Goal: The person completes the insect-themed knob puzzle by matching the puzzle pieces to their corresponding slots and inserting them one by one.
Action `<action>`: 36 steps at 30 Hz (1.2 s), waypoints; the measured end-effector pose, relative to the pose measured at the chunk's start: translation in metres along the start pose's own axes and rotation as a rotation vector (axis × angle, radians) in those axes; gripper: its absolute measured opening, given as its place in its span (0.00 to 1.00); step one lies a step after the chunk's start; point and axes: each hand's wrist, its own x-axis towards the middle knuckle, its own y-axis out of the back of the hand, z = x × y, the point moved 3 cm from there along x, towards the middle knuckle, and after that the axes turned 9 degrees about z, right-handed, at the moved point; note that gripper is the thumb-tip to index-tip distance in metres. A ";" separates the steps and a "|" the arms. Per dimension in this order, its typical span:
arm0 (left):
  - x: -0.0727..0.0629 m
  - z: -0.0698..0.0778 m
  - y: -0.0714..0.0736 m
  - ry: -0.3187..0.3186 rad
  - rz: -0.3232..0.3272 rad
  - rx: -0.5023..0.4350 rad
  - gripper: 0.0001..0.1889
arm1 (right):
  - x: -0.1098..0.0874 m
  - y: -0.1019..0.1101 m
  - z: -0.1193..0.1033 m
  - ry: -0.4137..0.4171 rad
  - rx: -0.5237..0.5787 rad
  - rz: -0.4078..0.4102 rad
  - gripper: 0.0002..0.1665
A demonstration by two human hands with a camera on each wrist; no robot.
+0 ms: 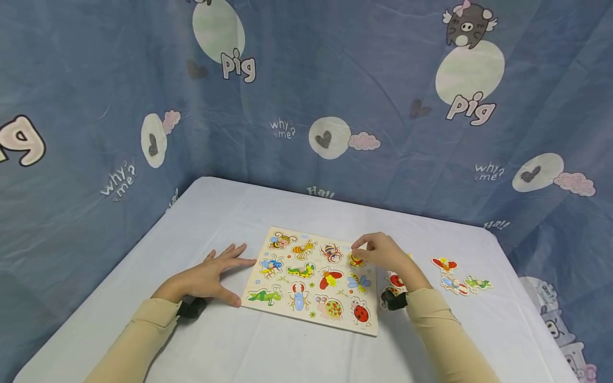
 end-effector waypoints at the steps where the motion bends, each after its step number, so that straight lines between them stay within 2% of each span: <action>1: 0.000 0.000 0.000 0.001 0.000 0.000 0.53 | -0.001 0.004 0.005 -0.008 -0.002 0.011 0.14; 12: 0.001 -0.001 0.001 -0.004 0.000 0.004 0.53 | -0.019 0.050 0.061 -0.120 -0.053 0.097 0.15; 18: 0.000 -0.001 0.001 -0.006 0.004 0.015 0.53 | -0.027 0.072 0.096 -0.171 -0.092 0.143 0.18; 23: -0.001 -0.001 0.002 -0.001 0.007 0.011 0.53 | -0.033 0.089 0.118 -0.250 -0.146 0.167 0.22; 31: -0.001 -0.004 0.001 0.004 0.008 0.020 0.53 | -0.041 0.103 0.147 -0.395 -0.229 0.159 0.28; 36: 0.000 -0.006 0.000 -0.003 0.007 0.023 0.53 | -0.046 0.105 0.157 -0.437 -0.238 0.149 0.27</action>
